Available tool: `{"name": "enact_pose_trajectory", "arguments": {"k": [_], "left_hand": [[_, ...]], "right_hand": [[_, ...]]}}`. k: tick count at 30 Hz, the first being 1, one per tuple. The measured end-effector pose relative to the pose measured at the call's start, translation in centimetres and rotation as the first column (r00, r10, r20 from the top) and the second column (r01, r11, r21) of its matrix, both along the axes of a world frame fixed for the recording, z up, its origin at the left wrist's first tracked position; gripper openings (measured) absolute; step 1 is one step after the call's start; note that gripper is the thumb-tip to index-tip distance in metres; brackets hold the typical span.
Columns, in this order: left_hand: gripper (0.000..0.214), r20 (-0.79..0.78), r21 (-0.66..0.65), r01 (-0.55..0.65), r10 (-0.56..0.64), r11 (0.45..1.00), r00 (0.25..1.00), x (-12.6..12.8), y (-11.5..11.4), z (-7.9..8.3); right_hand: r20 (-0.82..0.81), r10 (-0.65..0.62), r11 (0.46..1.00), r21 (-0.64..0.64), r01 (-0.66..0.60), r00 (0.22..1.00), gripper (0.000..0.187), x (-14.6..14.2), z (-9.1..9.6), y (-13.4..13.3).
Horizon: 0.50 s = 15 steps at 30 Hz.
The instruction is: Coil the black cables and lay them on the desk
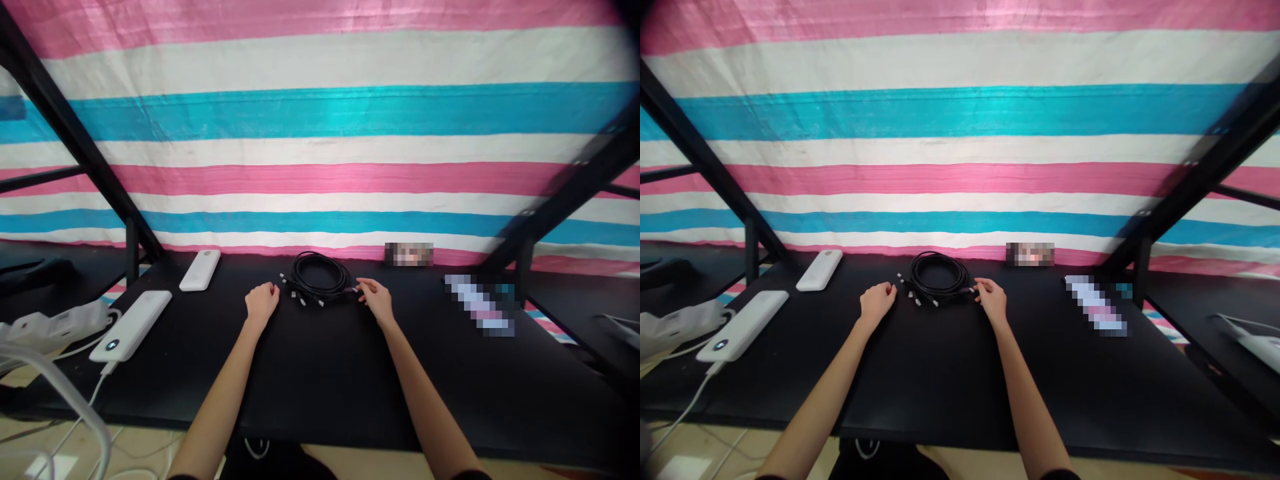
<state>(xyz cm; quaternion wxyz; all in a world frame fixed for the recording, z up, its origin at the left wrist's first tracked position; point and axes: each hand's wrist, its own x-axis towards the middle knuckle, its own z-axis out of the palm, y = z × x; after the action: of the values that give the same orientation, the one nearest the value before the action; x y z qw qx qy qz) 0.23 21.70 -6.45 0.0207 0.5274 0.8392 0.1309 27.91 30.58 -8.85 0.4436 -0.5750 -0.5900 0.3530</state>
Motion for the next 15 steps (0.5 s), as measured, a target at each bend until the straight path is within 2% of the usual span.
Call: {"name": "enact_pose_trajectory", "arguments": {"k": [5,8,15], "left_hand": [[0.033,-0.007,-0.013,0.003,-0.003,1.000,1.000,-0.05,0.05,0.00],[0.032,-0.009,-0.020,0.005,-0.005,1.000,1.000,-0.02,0.12,0.07],[0.032,-0.013,-0.044,0.023,-0.023,0.999,1.000,0.10,0.17,0.28]], "right_hand": [[-0.044,-0.123,0.992,0.024,0.124,0.991,0.039,-0.41,-0.19,0.08],[-0.079,-0.177,0.983,0.035,0.180,0.981,0.037,-0.64,-0.23,0.17],[-0.126,-0.187,0.980,0.044,0.194,0.974,0.029,-0.88,-0.12,-0.03]]}}
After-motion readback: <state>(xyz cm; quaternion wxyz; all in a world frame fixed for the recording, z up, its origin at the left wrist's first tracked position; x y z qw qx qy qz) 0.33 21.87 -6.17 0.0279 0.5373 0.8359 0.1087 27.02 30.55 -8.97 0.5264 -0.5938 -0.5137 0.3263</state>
